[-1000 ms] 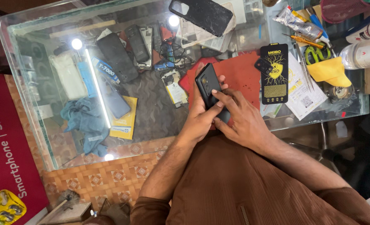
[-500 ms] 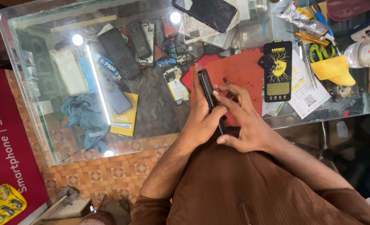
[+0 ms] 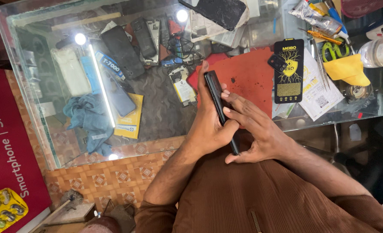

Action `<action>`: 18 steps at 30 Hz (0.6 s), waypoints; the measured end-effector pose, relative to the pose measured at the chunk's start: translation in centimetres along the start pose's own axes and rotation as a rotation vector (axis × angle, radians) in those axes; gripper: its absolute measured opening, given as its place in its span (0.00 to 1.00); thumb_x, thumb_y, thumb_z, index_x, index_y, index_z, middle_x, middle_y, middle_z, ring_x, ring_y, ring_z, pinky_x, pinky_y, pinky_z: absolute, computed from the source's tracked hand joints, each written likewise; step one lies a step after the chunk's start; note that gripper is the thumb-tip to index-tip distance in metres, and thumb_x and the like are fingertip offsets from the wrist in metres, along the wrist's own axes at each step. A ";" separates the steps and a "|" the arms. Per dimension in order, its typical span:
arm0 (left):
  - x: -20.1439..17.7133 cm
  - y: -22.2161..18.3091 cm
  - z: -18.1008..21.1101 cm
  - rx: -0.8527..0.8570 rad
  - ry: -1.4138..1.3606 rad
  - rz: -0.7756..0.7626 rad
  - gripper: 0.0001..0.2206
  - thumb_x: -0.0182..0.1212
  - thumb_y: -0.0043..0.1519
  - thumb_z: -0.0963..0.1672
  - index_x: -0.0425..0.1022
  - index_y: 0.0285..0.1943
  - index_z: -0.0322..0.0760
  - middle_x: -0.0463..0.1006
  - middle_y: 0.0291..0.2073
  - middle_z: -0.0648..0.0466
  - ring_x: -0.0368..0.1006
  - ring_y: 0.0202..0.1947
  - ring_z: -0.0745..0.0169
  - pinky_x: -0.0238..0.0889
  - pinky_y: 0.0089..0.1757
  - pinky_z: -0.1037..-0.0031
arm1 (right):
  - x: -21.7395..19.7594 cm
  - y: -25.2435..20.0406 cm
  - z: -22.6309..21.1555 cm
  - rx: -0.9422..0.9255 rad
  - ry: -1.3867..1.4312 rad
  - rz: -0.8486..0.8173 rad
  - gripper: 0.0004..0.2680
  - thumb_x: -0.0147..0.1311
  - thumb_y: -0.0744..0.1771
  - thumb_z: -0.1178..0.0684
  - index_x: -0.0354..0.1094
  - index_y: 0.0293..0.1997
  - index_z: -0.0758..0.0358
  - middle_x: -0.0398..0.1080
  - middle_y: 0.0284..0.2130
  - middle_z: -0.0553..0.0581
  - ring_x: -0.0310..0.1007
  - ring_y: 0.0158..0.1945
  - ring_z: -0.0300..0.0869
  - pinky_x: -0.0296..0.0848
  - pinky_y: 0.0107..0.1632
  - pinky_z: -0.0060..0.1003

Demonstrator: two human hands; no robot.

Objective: The person removes a black phone case from a smartphone, then places a new case onto the device. They press along the edges to secure the case and inspect the fit. The person then removes the case again and handles the phone and case separately.

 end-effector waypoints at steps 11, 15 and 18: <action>0.3 0.0 -1.0 -0.081 -0.026 0.026 0.52 0.58 0.56 0.38 0.17 0.83 0.37 0.34 0.81 0.34 0.59 0.72 0.40 0.61 0.66 0.50 | 0.0 -0.3 -0.2 -0.048 -0.005 0.090 0.42 0.69 0.59 0.33 0.46 0.74 0.69 0.54 0.69 0.75 0.58 0.72 0.67 0.63 0.71 0.61; 0.0 0.3 -0.9 0.043 -0.022 0.025 0.56 0.66 0.55 0.40 0.18 0.83 0.39 0.33 0.81 0.39 0.54 0.75 0.39 0.53 0.72 0.49 | 0.2 -0.9 -0.8 -0.208 -0.107 0.137 0.39 0.66 0.65 0.38 0.40 0.76 0.69 0.55 0.67 0.78 0.64 0.68 0.70 0.70 0.66 0.59; 0.1 0.4 -1.4 -0.011 -0.262 -0.088 0.58 0.67 0.56 0.42 0.13 0.82 0.39 0.25 0.83 0.42 0.47 0.77 0.40 0.51 0.72 0.51 | 0.3 -1.4 -1.0 -0.228 -0.176 0.130 0.36 0.64 0.67 0.41 0.40 0.76 0.70 0.56 0.65 0.80 0.65 0.66 0.72 0.72 0.64 0.59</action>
Point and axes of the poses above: each hand's wrist, its own y-axis towards the middle knuckle, its own x-axis out of the palm, z = x × y, the point moved 6 cm from there along y, towards the middle knuckle
